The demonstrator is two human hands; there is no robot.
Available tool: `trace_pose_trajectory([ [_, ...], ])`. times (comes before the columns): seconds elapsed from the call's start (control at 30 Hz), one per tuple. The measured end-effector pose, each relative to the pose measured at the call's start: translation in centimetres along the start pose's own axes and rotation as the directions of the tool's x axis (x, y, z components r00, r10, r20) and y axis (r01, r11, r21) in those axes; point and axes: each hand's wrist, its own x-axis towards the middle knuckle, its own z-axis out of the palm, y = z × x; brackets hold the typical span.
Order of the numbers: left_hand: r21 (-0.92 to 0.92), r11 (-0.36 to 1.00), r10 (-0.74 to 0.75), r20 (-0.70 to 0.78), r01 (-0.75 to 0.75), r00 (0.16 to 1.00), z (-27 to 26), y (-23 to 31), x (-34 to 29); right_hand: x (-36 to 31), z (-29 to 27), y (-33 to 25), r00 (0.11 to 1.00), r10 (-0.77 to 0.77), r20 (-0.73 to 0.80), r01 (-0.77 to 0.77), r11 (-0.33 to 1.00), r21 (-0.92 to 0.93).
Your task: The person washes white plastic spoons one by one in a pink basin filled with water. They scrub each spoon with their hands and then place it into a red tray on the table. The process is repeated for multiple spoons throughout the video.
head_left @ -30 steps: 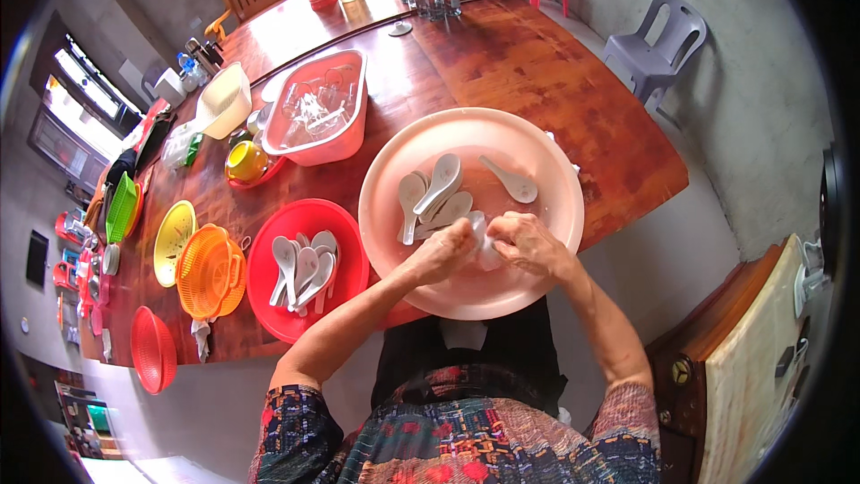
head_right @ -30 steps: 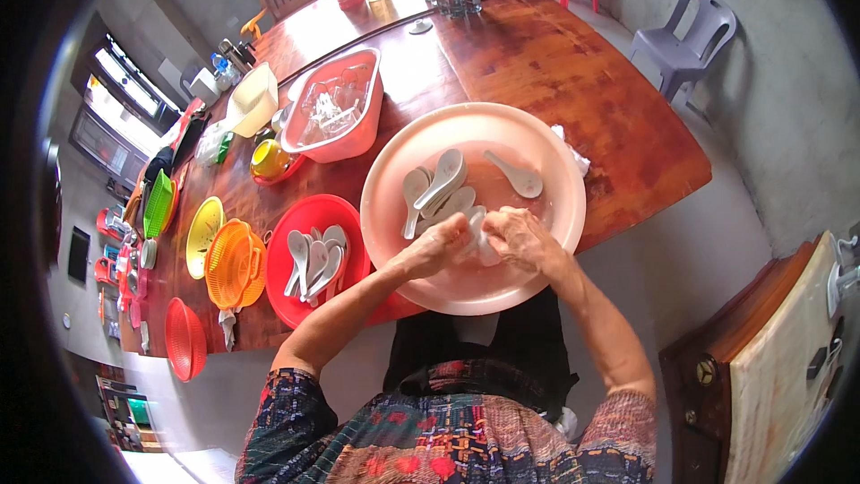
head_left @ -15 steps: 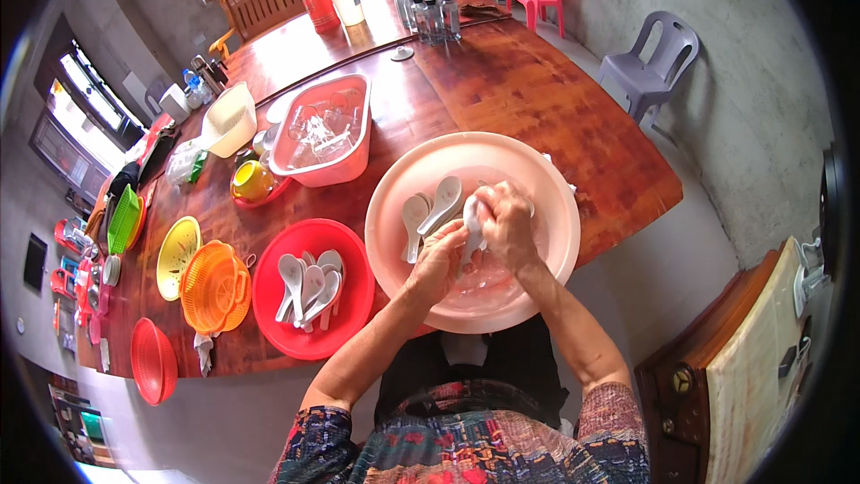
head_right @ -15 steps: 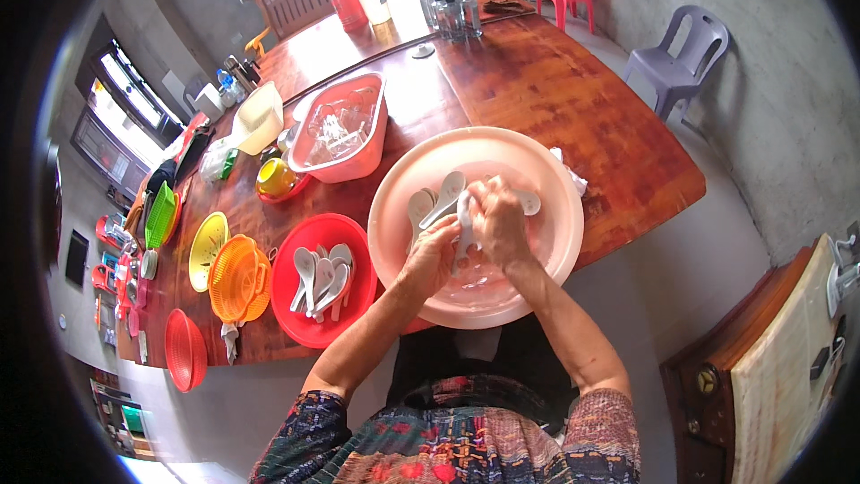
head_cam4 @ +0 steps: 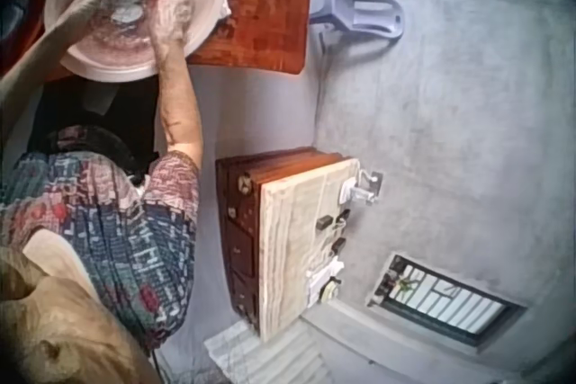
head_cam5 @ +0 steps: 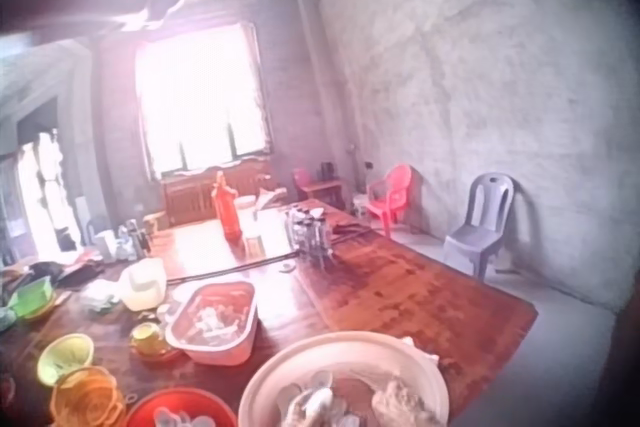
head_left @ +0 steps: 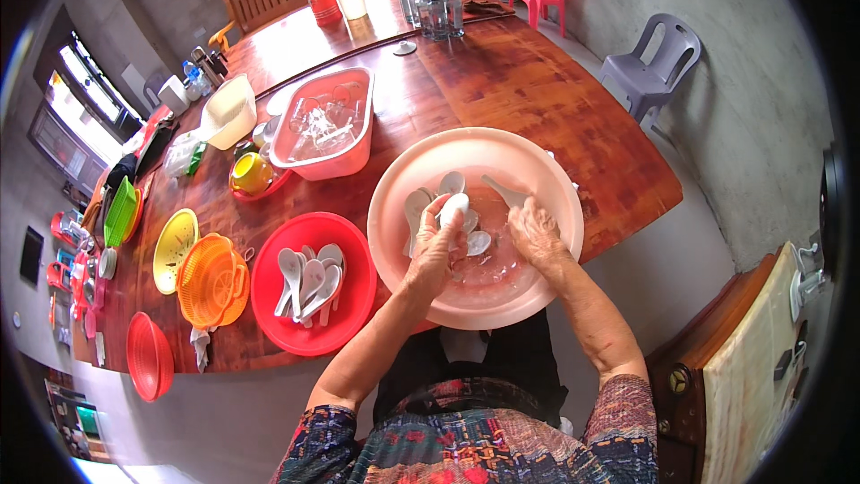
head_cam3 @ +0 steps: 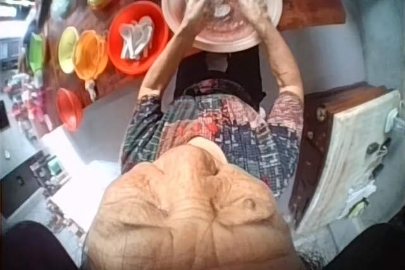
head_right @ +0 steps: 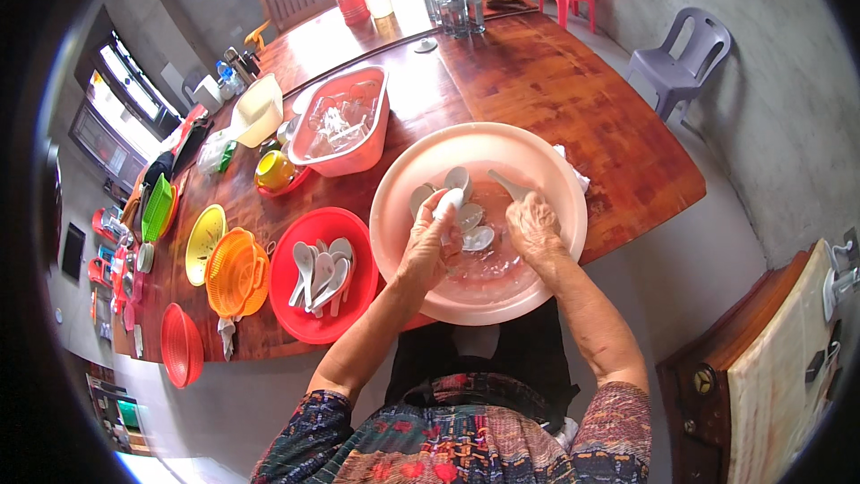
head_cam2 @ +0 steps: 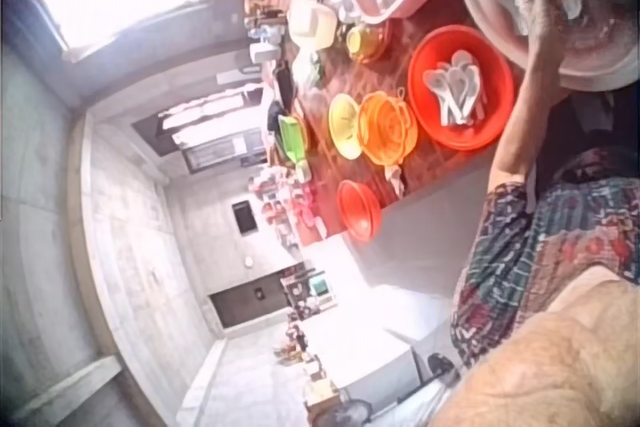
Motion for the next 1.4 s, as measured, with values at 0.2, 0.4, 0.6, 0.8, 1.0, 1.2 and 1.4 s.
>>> trace_pose_trajectory([
  [0.2,-0.148,0.960,-0.230,0.071,0.238,0.971,-2.8,-0.7,1.6,-0.6,0.0,-0.6,0.971,-0.194,0.142,0.074,0.804,0.590],
  [0.4,-0.109,0.945,-0.282,0.210,0.309,0.936,-1.5,0.3,0.8,0.2,-2.0,-6.0,0.911,0.183,-0.369,0.190,0.608,0.771],
  [0.6,-0.297,0.929,-0.078,0.429,0.222,0.900,-1.1,0.8,0.6,-1.1,-1.6,-8.3,0.916,0.023,-0.400,0.272,0.697,0.664],
  [0.8,-0.250,0.916,-0.226,0.323,0.313,0.919,-3.7,-1.6,2.2,-2.8,-1.5,-6.8,0.918,-0.188,-0.348,0.378,0.676,0.633],
  [1.0,-0.149,0.964,-0.209,0.074,0.218,0.975,-2.3,-0.9,1.2,0.8,-0.7,-7.3,0.774,0.022,-0.633,0.288,0.878,0.383],
  [1.2,0.009,0.988,-0.154,0.091,0.153,0.984,-2.4,-0.6,0.9,1.2,0.2,-4.5,0.900,0.119,-0.419,-0.055,0.985,0.161],
  [1.4,-0.223,0.956,-0.190,0.015,0.188,0.982,-3.1,-0.9,2.0,-1.5,3.0,-2.4,0.952,-0.194,0.236,0.176,0.980,0.095],
])
